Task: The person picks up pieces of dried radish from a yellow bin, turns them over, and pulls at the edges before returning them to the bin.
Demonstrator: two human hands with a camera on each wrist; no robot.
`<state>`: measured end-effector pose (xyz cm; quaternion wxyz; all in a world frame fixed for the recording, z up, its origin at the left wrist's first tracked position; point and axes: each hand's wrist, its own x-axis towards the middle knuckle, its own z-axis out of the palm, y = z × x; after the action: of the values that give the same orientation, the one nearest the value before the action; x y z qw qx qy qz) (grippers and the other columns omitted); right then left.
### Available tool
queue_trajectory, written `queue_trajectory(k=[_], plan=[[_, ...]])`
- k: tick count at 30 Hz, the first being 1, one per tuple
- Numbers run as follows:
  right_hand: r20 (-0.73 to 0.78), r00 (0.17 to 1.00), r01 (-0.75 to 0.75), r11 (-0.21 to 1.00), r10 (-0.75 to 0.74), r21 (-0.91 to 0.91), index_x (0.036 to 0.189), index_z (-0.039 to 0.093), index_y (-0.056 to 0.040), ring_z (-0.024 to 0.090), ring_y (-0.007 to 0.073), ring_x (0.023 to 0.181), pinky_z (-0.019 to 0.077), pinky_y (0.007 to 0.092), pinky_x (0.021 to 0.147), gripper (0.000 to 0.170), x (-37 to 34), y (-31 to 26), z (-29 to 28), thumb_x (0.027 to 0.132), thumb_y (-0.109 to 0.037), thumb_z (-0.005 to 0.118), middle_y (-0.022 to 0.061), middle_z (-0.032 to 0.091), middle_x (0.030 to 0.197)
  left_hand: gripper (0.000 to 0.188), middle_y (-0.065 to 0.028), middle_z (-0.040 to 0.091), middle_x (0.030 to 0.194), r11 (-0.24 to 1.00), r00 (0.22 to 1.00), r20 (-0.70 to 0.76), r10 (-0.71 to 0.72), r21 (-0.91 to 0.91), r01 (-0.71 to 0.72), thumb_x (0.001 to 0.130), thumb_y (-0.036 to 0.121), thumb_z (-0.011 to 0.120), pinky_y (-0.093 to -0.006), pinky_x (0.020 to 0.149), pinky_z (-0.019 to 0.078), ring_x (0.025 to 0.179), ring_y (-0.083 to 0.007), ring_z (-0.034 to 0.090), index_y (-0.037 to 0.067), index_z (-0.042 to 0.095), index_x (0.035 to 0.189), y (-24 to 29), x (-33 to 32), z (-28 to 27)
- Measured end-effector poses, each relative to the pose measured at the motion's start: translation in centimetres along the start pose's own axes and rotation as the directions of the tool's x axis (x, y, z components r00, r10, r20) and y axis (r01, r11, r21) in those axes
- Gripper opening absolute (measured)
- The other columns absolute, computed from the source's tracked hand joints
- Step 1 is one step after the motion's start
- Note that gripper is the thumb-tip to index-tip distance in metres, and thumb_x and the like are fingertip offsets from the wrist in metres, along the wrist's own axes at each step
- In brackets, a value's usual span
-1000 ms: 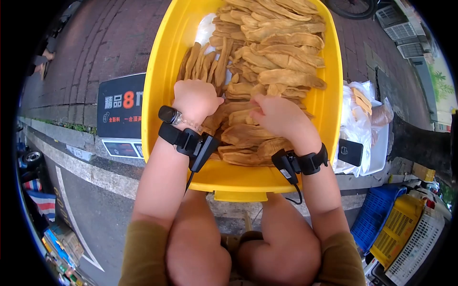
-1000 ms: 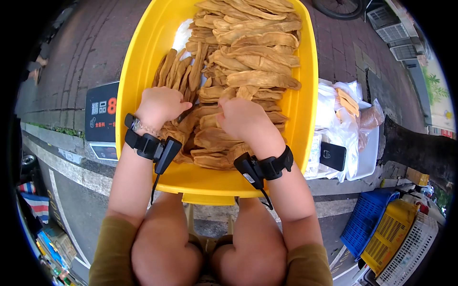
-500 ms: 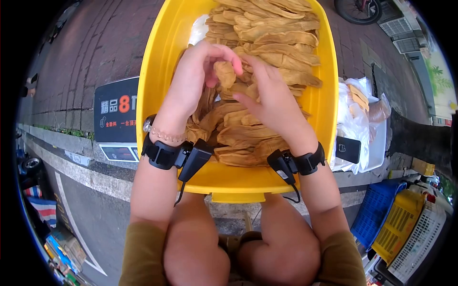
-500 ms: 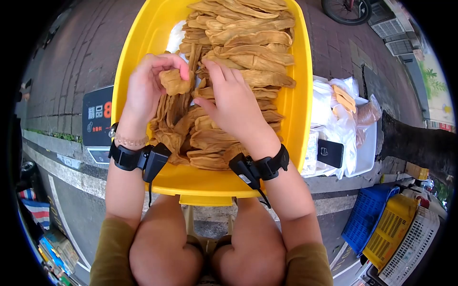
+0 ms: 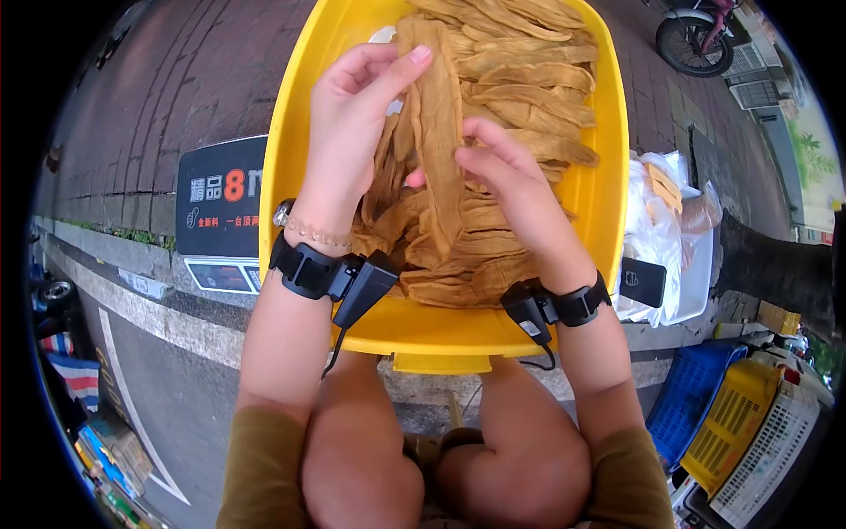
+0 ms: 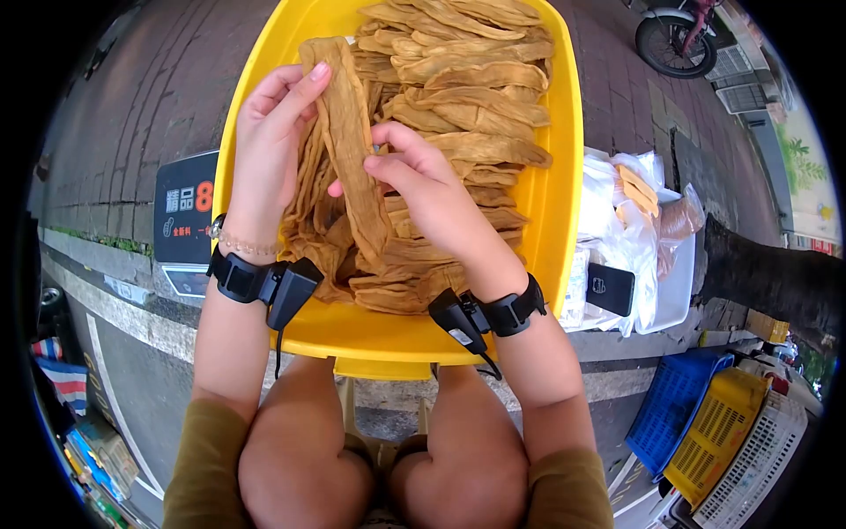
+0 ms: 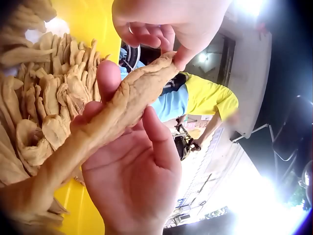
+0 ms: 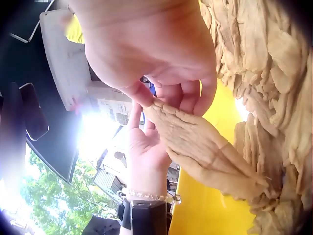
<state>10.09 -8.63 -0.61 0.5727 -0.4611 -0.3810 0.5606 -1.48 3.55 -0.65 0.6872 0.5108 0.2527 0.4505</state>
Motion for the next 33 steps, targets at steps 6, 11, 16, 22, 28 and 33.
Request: queue_trajectory(k=[6, 11, 16, 22, 28, 33], plan=[[0.012, 1.0, 0.012, 1.0, -0.012, 0.02, 0.109, 0.054, -0.0023, 0.064, 0.0154, 0.088, 0.0455, 0.0256, 0.081, 0.022, 0.0, -0.5, 0.1, 0.095, -0.013, 0.04, 0.0108, 0.067, 0.092, 0.018, 0.003, 0.06, 0.079, 0.994, 0.999, 0.023, -0.042, -0.096, 0.045, 0.08, 0.023, 0.072, -0.0211, 0.07, 0.0395, 0.072, -0.0046, 0.051, 0.008, 0.063, 0.081, 0.0, 0.1, -0.3], [0.018, 1.0, 0.009, 1.0, -0.009, 0.023, 0.111, 0.053, -0.0028, 0.062, 0.0142, 0.086, 0.0449, 0.0256, 0.081, 0.025, 0.0, -0.5, -0.2, 0.096, -0.017, 0.041, 0.0113, 0.067, 0.09, 0.017, 0.0041, 0.06, 0.081, 0.991, 0.997, -0.026, -0.074, -0.116, 0.07, 0.083, 0.027, 0.068, -0.0238, 0.076, 0.0377, 0.077, -0.0057, 0.052, 0.012, 0.063, 0.079, -0.4, 0.2, -0.5], [0.015, 1.0, -0.014, 0.994, 0.013, 0.107, 0.112, 0.053, -0.0036, 0.062, 0.0136, 0.084, 0.0442, 0.0251, 0.081, 0.026, 0.0, -0.4, -0.2, 0.097, -0.022, 0.042, 0.0112, 0.068, 0.09, 0.016, 0.0029, 0.061, 0.086, 0.949, 0.983, 0.017, -0.181, -0.258, 0.179, 0.085, 0.027, 0.066, -0.0254, 0.076, 0.0404, 0.081, -0.0075, 0.054, 0.013, 0.06, 0.087, -0.5, 0.0, -0.2], [0.059, 0.998, -0.037, 0.991, 0.03, 0.131, 0.113, 0.052, -0.0038, 0.062, 0.0131, 0.084, 0.0451, 0.025, 0.079, 0.027, -0.1, -0.6, -0.5, 0.097, -0.024, 0.042, 0.0112, 0.067, 0.088, 0.017, 0.0021, 0.061, 0.088, 0.889, 0.961, 0.051, -0.272, -0.369, 0.271, 0.088, 0.027, 0.063, -0.0264, 0.078, 0.0427, 0.082, -0.0091, 0.055, 0.011, 0.058, 0.093, -0.7, 0.1, -0.2], [0.077, 0.995, -0.071, 0.979, 0.057, 0.192, 0.108, 0.053, -0.0045, 0.061, 0.0122, 0.077, 0.0457, 0.0236, 0.074, 0.024, -0.2, -0.7, -0.5, 0.096, -0.023, 0.044, 0.0087, 0.066, 0.085, 0.021, 0.0022, 0.06, 0.092, 0.911, 0.961, 0.068, -0.266, -0.308, 0.274, 0.086, 0.026, 0.065, -0.0243, 0.074, 0.0436, 0.079, -0.0075, 0.055, 0.009, 0.057, 0.094, -0.1, 0.2, -0.5], [-0.089, 0.996, 0.041, 0.993, -0.031, 0.107, 0.103, 0.055, -0.0026, 0.059, 0.011, 0.063, 0.0463, 0.0227, 0.065, 0.025, -0.2, -0.7, -0.5, 0.094, -0.025, 0.05, 0.0027, 0.062, 0.081, 0.023, 0.0018, 0.061, 0.086, 0.971, 0.981, 0.128, -0.144, -0.175, 0.165, 0.083, 0.025, 0.069, -0.0217, 0.066, 0.0443, 0.076, -0.0059, 0.057, 0.008, 0.056, 0.092, 0.3, -0.3, 0.4]])
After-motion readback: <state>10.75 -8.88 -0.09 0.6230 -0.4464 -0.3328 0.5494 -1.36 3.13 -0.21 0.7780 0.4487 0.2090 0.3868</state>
